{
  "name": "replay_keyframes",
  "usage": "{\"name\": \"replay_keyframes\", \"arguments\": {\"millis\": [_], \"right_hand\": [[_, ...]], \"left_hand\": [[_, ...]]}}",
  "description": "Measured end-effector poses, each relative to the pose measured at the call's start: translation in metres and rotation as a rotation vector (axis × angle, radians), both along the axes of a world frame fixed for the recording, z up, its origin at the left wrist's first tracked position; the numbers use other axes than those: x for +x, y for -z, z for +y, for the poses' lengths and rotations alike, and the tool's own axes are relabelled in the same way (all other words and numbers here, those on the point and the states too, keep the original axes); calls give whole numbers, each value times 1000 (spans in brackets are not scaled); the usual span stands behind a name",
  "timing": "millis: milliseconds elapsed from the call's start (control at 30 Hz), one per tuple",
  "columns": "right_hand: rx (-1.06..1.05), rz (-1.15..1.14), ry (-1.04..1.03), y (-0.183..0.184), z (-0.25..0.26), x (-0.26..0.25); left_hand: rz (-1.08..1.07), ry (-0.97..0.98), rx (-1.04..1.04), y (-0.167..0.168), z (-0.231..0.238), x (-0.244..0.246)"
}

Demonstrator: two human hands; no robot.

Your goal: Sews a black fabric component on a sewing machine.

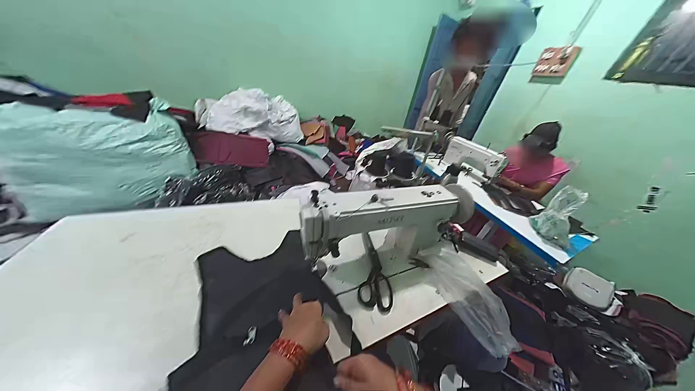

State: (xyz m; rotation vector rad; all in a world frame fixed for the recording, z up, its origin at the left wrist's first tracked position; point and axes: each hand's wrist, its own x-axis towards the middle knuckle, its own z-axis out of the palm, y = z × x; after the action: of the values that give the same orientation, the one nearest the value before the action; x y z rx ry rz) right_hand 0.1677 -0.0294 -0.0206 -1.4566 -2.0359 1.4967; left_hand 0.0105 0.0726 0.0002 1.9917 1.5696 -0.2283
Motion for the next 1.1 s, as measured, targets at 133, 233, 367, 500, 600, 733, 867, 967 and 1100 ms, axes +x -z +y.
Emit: {"name": "replay_keyframes", "arguments": {"millis": [133, 233, 367, 500, 600, 733, 867, 967, 1100], "right_hand": [[-99, -174, 172, -26, 33, 9], [185, -243, 295, -16, 73, 10], [241, -289, 322, 7, 114, -12], [212, -346, 368, 15, 124, -34], [207, -295, 458, 17, 118, -31], [264, -166, 519, 25, 104, -20], [223, -61, 571, 30, 88, -20], [154, -20, 556, 27, 83, -26], [115, 59, 559, 31, 81, -31]], "left_hand": [[-83, -6, -12, 5, -5, -9], [-127, -10, -21, 6, -2, -12], [-120, 5, -53, 6, 0, -13], [-140, 7, -65, 9, 0, -16], [-164, 2, -69, 10, 0, -17], [-167, 2, -54, 8, 0, -19], [-153, -1, -46, 8, -2, -19], [-166, -9, -40, 9, -1, -20], [-174, -15, -45, 9, -1, -21]]}}
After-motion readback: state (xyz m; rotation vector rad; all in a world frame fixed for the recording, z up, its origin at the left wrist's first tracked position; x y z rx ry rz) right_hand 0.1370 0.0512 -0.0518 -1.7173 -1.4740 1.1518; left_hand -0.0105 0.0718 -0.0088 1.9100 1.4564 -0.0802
